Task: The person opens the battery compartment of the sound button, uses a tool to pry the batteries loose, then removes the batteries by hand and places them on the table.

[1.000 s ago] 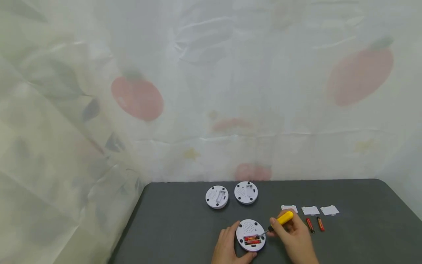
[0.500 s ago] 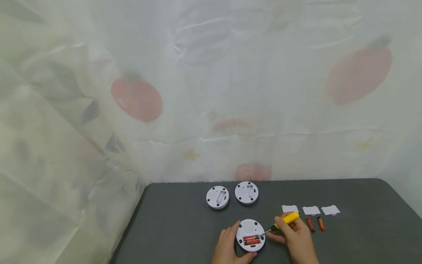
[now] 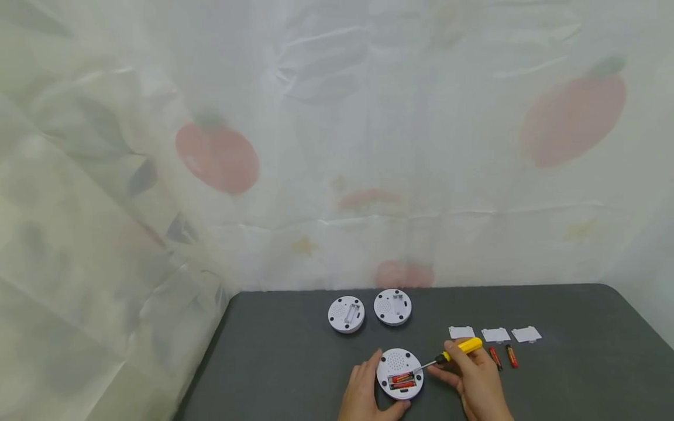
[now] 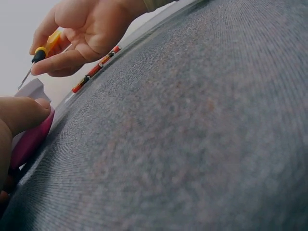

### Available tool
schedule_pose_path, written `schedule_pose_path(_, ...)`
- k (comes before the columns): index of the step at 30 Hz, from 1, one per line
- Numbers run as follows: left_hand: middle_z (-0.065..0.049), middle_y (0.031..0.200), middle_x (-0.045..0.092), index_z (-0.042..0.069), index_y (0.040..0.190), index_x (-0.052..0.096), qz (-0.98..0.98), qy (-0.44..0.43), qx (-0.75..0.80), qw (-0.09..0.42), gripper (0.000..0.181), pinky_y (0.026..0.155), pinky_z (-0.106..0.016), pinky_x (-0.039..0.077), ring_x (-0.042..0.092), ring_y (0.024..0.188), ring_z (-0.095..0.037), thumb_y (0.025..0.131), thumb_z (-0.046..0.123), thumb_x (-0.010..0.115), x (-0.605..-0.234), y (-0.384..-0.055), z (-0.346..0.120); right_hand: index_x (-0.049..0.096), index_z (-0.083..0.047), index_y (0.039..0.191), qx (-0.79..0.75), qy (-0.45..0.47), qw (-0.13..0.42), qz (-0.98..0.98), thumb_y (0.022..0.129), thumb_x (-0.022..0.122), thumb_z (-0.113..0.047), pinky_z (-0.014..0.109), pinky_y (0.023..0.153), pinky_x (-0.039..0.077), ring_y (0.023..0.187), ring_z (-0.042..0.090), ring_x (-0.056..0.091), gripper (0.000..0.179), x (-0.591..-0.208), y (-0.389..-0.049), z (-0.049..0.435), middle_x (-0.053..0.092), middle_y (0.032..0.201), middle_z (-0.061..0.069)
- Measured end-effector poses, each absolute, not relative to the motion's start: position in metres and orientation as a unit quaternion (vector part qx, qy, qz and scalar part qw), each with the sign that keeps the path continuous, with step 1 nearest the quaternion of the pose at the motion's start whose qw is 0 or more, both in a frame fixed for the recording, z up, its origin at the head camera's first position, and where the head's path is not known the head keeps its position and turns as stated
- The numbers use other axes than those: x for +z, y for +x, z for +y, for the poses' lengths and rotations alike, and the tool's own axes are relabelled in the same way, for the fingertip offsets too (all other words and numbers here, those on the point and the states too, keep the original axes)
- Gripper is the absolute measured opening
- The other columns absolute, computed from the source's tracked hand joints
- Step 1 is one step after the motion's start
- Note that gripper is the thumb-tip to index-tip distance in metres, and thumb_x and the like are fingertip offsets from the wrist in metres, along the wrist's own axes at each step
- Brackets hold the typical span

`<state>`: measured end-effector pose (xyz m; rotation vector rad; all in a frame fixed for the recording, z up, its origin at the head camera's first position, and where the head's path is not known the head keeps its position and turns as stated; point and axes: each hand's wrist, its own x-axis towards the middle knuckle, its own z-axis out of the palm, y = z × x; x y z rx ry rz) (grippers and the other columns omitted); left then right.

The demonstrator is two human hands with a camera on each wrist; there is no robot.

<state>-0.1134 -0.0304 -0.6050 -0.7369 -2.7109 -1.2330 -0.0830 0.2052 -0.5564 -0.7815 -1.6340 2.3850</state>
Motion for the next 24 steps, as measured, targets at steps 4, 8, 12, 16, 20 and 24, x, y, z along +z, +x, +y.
schedule_pose_path(4, 0.007, 0.121, 0.065, 0.026, 0.153, 0.062, -0.876, -0.271, -0.393, 0.067, 0.082, 0.082, -0.032, 0.054, 0.052, 0.103, -0.007, 0.082, 0.055, 0.092, -0.6095, -0.1128, -0.0323, 0.052, -0.001, 0.125, 0.787, -0.267, 0.088, -0.549, 0.114, 0.062, -0.024, 0.048, 0.087, 0.065, 0.09, 0.024, 0.068, 0.027, -0.5544, -0.0833, 0.2071, 0.051, 0.115, 0.009)
schedule_pose_path(8, 0.005, 0.127, 0.058, 0.034, 0.15, 0.064, -0.879, -0.268, -0.387, 0.079, 0.075, 0.086, -0.035, 0.056, 0.051, 0.109, -0.01, 0.085, 0.063, 0.089, -0.6128, -0.1104, -0.0325, 0.052, -0.002, 0.123, 0.784, -0.267, 0.096, -0.553, 0.114, 0.062, -0.024, 0.047, 0.086, 0.065, 0.088, 0.024, 0.068, 0.026, -0.5532, -0.083, 0.209, 0.051, 0.113, 0.008)
schedule_pose_path(12, 0.0, 0.141, 0.056, 0.031, 0.145, 0.066, -0.879, -0.248, -0.401, 0.073, 0.076, 0.098, -0.043, 0.057, 0.052, 0.124, -0.019, 0.083, 0.07, 0.087, -0.6123, -0.1085, -0.0328, 0.053, -0.002, 0.121, 0.785, -0.259, 0.103, -0.553, 0.114, 0.062, -0.023, 0.048, 0.085, 0.065, 0.087, 0.024, 0.068, 0.024, -0.5519, -0.0823, 0.2095, 0.051, 0.111, 0.009)
schedule_pose_path(16, -0.001, 0.15, 0.054, 0.032, 0.13, 0.068, -0.876, -0.232, -0.42, 0.057, 0.067, 0.104, -0.048, 0.055, 0.051, 0.134, -0.024, 0.082, 0.074, 0.085, -0.6094, -0.1071, -0.0338, 0.051, 0.0, 0.123, 0.786, -0.253, 0.115, -0.552, 0.114, 0.061, -0.022, 0.048, 0.085, 0.065, 0.089, 0.024, 0.069, 0.025, -0.5508, -0.0819, 0.2083, 0.051, 0.112, 0.011)
schedule_pose_path(20, -0.002, 0.157, 0.054, 0.037, 0.112, 0.064, -0.866, -0.244, -0.431, 0.065, 0.049, 0.102, -0.047, 0.055, 0.052, 0.136, -0.024, 0.085, 0.072, 0.084, -0.6079, -0.1069, -0.0347, 0.049, 0.001, 0.125, 0.779, -0.255, 0.136, -0.556, 0.114, 0.061, -0.02, 0.048, 0.083, 0.065, 0.092, 0.021, 0.07, 0.027, -0.5496, -0.0818, 0.2053, 0.05, 0.115, 0.012)
schedule_pose_path(24, -0.001, 0.16, 0.053, 0.041, 0.098, 0.06, -0.857, -0.27, -0.433, 0.068, 0.035, 0.098, -0.045, 0.055, 0.052, 0.134, -0.022, 0.089, 0.067, 0.083, -0.6081, -0.1067, -0.0364, 0.05, 0.004, 0.126, 0.765, -0.247, 0.155, -0.574, 0.112, 0.065, -0.018, 0.047, 0.081, 0.066, 0.096, 0.02, 0.068, 0.03, -0.5496, -0.0806, 0.2014, 0.051, 0.115, 0.013)
